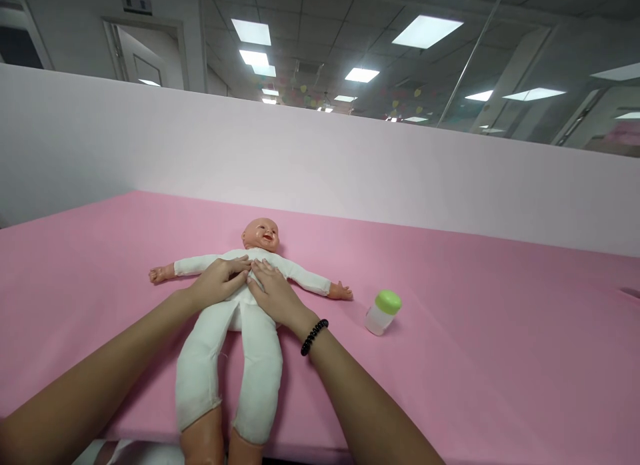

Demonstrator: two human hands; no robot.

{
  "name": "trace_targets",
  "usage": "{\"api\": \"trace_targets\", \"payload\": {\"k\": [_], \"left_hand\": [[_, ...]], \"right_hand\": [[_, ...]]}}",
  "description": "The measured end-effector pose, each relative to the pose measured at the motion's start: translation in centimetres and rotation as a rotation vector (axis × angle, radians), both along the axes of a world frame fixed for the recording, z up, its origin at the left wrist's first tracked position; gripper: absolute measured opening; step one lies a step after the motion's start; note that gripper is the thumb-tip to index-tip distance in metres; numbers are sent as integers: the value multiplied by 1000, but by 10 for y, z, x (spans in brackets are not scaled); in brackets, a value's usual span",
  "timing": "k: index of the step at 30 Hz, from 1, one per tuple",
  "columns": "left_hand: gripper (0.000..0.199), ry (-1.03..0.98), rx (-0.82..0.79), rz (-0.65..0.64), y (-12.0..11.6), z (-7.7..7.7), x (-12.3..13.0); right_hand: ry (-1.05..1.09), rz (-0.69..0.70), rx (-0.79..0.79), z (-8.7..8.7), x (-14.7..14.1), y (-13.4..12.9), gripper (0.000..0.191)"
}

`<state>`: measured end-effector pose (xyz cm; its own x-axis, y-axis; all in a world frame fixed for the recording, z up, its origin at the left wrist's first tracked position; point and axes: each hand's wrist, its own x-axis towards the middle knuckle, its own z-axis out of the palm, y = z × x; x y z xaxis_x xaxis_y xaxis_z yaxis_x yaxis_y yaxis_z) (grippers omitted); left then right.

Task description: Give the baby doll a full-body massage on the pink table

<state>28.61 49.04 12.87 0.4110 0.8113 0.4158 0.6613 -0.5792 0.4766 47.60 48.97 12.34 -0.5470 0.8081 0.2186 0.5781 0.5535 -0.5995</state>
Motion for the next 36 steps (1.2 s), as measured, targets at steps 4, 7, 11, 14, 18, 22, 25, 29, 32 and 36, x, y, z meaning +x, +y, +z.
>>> {"api": "trace_targets", "payload": {"k": [4, 7, 11, 14, 18, 22, 25, 29, 32, 36], "left_hand": [[51, 26, -78, -30, 8, -8, -3], [61, 59, -166, 27, 13, -14, -4], [68, 49, -271, 146, 14, -17, -3], [73, 43, -286, 229, 14, -17, -1], [67, 76, -197, 319, 9, -11, 3], [32, 121, 8, 339, -2, -1, 7], [29, 91, 100, 273, -8, 2, 7], [30, 27, 94, 127, -9, 2, 4], [37, -3, 46, 42, -5, 0, 2], [53, 5, -23, -13, 5, -8, -1]], "right_hand": [[-38, -6, -69, 0, 2, 2, 69], [-61, -43, -89, -2, 2, 6, 72], [-62, -140, -140, -3, 1, 8, 78], [-56, -215, -154, -3, 0, 4, 86], [-91, -311, -37, -1, -3, -3, 85], [-66, -311, 209, 4, -6, -10, 46], [-10, -208, 275, 4, -8, -10, 30], [127, -63, 281, 1, -8, -7, 28], [160, -11, 195, 0, -6, -5, 35], [54, -35, 40, -2, -4, 0, 59]]}}
